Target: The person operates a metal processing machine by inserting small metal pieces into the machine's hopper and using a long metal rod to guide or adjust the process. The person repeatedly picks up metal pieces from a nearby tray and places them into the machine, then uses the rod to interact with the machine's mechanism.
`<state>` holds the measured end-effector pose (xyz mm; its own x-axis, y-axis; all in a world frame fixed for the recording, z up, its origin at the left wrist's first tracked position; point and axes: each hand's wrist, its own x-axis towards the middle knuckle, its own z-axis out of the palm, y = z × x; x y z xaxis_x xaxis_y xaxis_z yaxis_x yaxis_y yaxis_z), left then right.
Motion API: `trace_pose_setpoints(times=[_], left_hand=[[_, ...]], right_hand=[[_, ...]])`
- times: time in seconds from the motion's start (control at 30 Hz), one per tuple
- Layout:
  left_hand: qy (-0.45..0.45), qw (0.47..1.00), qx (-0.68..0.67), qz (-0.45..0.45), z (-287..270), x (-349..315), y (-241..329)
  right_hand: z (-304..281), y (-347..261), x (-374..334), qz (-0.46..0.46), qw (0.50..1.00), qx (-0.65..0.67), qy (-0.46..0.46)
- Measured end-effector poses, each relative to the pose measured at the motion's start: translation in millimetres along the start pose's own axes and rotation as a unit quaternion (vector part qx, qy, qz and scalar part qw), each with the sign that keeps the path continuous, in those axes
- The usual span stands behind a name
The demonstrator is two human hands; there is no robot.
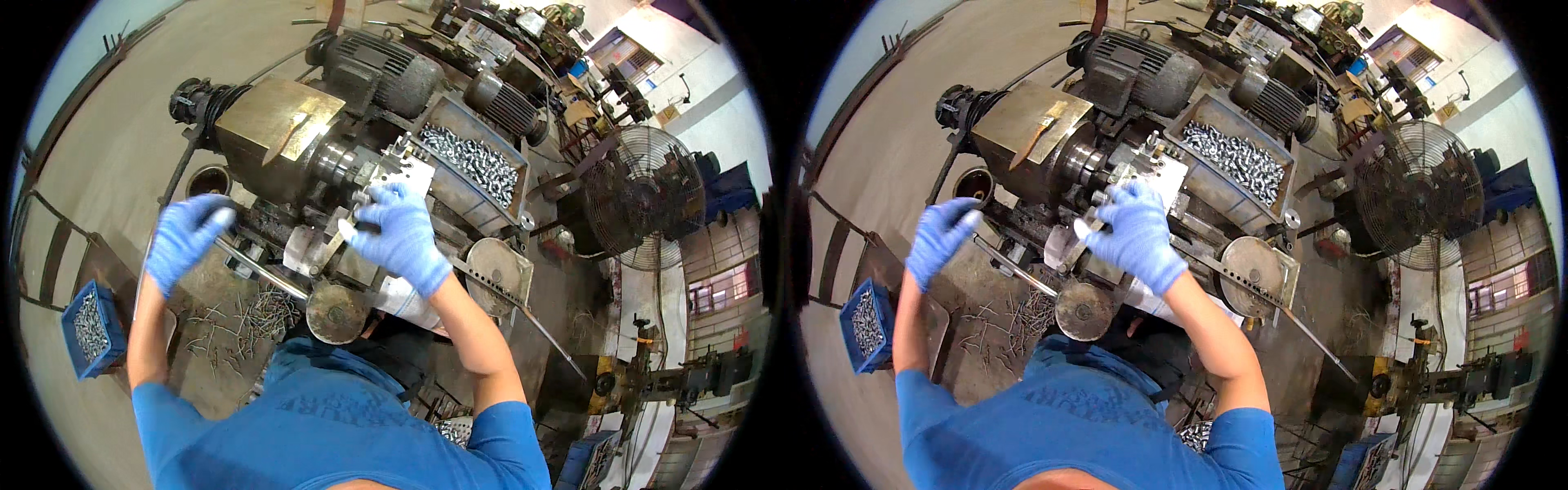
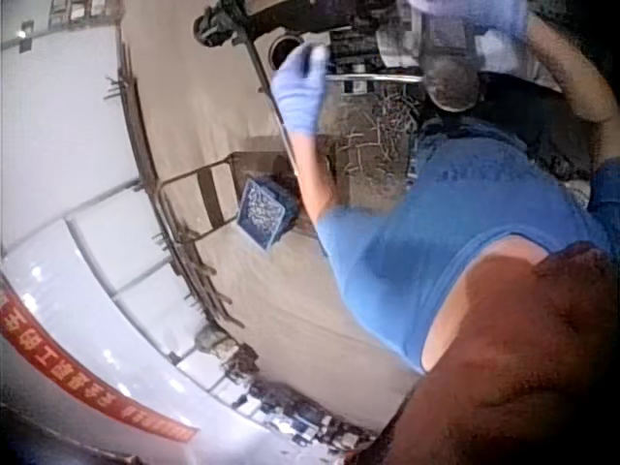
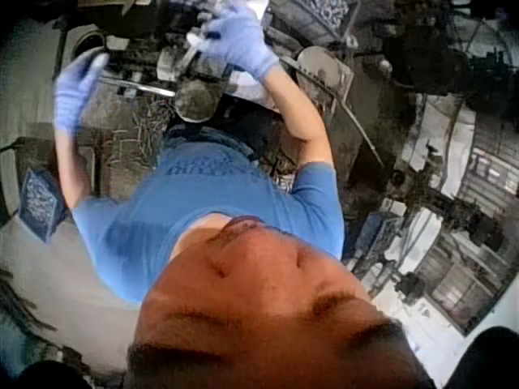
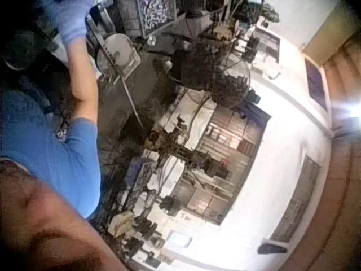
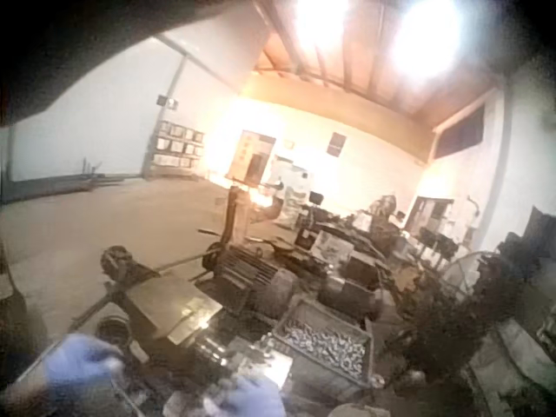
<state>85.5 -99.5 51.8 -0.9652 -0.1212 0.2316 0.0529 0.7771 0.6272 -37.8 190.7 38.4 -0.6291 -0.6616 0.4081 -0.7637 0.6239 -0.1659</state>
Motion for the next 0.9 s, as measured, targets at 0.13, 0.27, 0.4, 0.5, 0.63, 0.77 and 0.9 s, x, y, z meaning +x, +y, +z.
trace_pose_setpoints(times=[0.13,0.27,0.4,0.5,0.63,0.77,0.9], left_hand=[[0.061,0.938,0.324,-0.105,-47,-36,-84],[-0.005,0.936,0.283,-0.211,-53,-89,-153],[0.011,0.946,0.176,-0.273,-22,-101,-164],[0.104,0.956,0.201,-0.189,-10,-104,-182],[0.058,0.959,0.151,-0.231,-14,-99,-166],[0.052,0.931,0.274,-0.236,-12,-106,-169],[0.037,0.920,0.312,-0.236,-16,-127,-175]], right_hand=[[29,19,55,0.054,0.984,-0.105,-0.135],[42,25,74,0.095,0.958,-0.142,-0.230],[57,37,74,0.090,0.964,-0.102,-0.227],[57,34,80,0.089,0.963,-0.085,-0.241],[61,38,79,0.072,0.968,-0.079,-0.229],[59,36,79,0.063,0.976,-0.044,-0.205],[55,35,81,0.064,0.969,-0.059,-0.232]])
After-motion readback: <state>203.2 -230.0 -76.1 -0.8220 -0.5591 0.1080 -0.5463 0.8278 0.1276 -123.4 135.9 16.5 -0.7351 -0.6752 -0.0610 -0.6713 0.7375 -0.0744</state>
